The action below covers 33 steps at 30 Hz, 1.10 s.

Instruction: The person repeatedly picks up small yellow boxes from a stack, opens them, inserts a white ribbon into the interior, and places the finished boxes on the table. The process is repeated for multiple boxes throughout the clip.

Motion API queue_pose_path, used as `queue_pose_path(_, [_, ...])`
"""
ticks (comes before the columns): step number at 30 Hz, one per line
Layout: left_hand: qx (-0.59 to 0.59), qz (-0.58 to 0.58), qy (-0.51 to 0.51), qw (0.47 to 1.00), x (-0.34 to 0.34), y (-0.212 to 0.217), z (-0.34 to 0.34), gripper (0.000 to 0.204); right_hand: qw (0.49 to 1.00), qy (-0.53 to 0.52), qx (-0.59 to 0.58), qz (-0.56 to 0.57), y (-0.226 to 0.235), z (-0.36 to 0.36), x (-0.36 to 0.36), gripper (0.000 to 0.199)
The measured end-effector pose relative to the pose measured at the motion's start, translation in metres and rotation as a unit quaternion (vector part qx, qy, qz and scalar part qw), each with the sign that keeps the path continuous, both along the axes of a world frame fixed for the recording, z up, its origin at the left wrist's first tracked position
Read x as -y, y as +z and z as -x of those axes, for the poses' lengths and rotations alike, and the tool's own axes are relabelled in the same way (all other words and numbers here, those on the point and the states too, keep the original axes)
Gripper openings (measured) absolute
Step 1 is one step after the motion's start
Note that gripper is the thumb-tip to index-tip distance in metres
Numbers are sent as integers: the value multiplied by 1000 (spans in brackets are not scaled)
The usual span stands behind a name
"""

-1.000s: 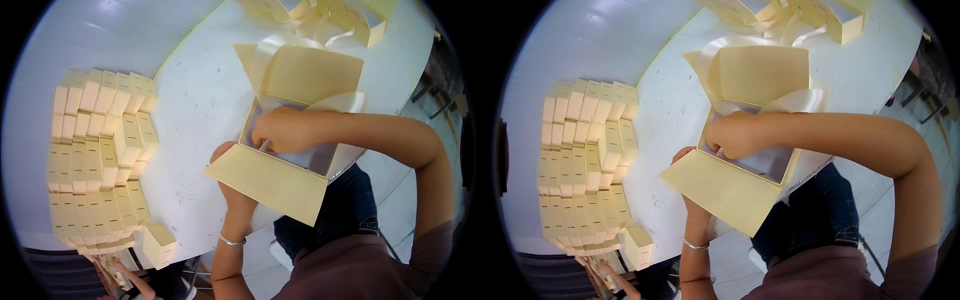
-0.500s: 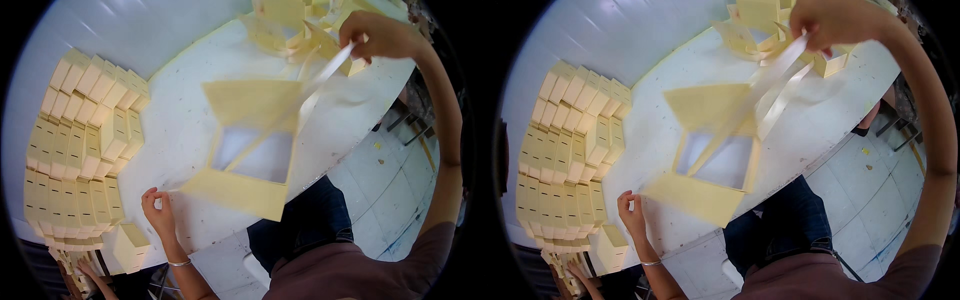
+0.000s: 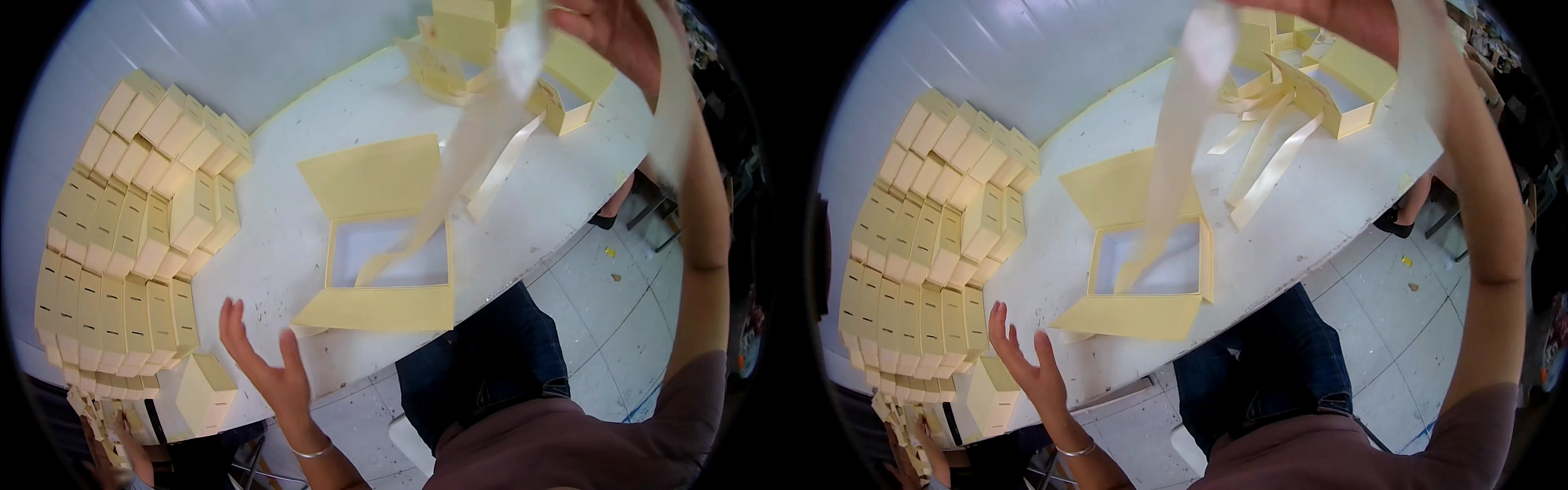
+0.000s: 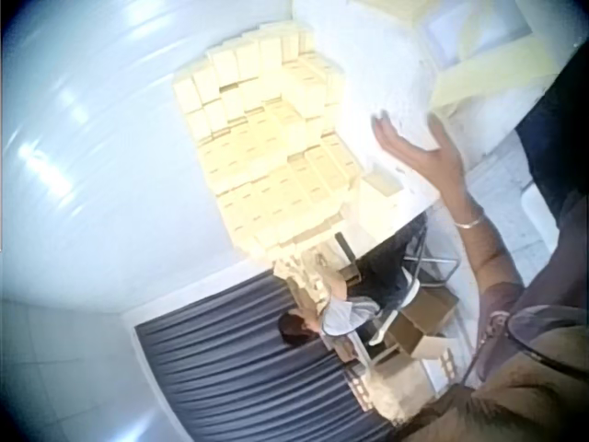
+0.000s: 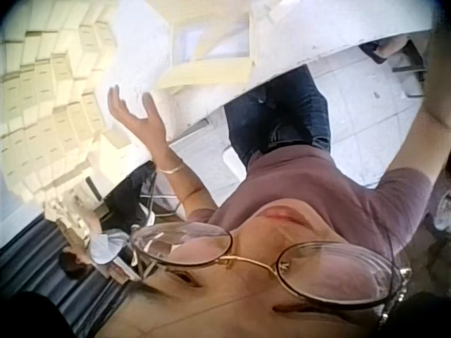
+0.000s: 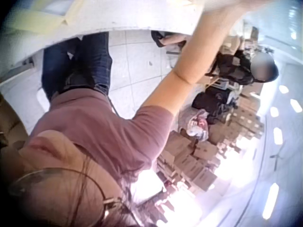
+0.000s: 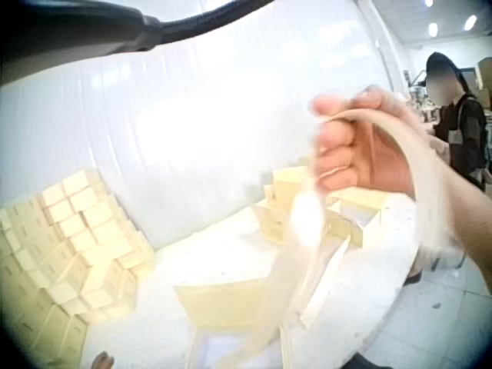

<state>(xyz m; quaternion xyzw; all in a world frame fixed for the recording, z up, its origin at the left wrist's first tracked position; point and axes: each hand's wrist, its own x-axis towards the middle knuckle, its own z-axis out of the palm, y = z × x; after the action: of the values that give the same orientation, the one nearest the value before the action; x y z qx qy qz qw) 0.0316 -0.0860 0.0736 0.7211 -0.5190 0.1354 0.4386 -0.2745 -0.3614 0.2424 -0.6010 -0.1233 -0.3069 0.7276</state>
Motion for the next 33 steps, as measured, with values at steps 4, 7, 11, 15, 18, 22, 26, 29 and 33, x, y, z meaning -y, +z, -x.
queue_pose_path(4, [83, -50, -206, 974, 17, 20, 57, 46, 995, 48, -13, -81, -14, -25, -14, 57])
queue_pose_path(7, [226, -161, -225, 934, 36, 12, 73, 34, 927, -318, -143, 139, -31, -35, -35, 13])
queue_pose_path(11, [153, -90, -332, 926, 74, -4, 45, 21, 794, -341, -308, 398, -44, -20, -27, 28])
queue_pose_path(15, [75, -130, -444, 883, 111, 1, 33, 29, 706, -356, -357, 497, -49, -40, -57, 43])
queue_pose_path(18, [58, -191, -408, 891, 118, 30, 30, 37, 647, -348, -419, 534, -49, -50, -59, 45])
queue_pose_path(22, [-316, -35, -378, 869, 124, 51, 49, 53, 638, -321, -488, 502, -45, -54, -52, 45])
queue_pose_path(26, [-118, -21, -336, 934, 128, 52, 53, 69, 728, -282, -477, 403, -44, -59, -41, 45])
queue_pose_path(29, [-79, -22, -315, 946, 128, 51, 57, 50, 732, -273, -502, 371, -46, -60, -35, 46])
queue_pose_path(33, [-164, -42, -314, 934, 133, 53, 69, 10, 687, -304, -468, 465, -59, -48, -22, 32])
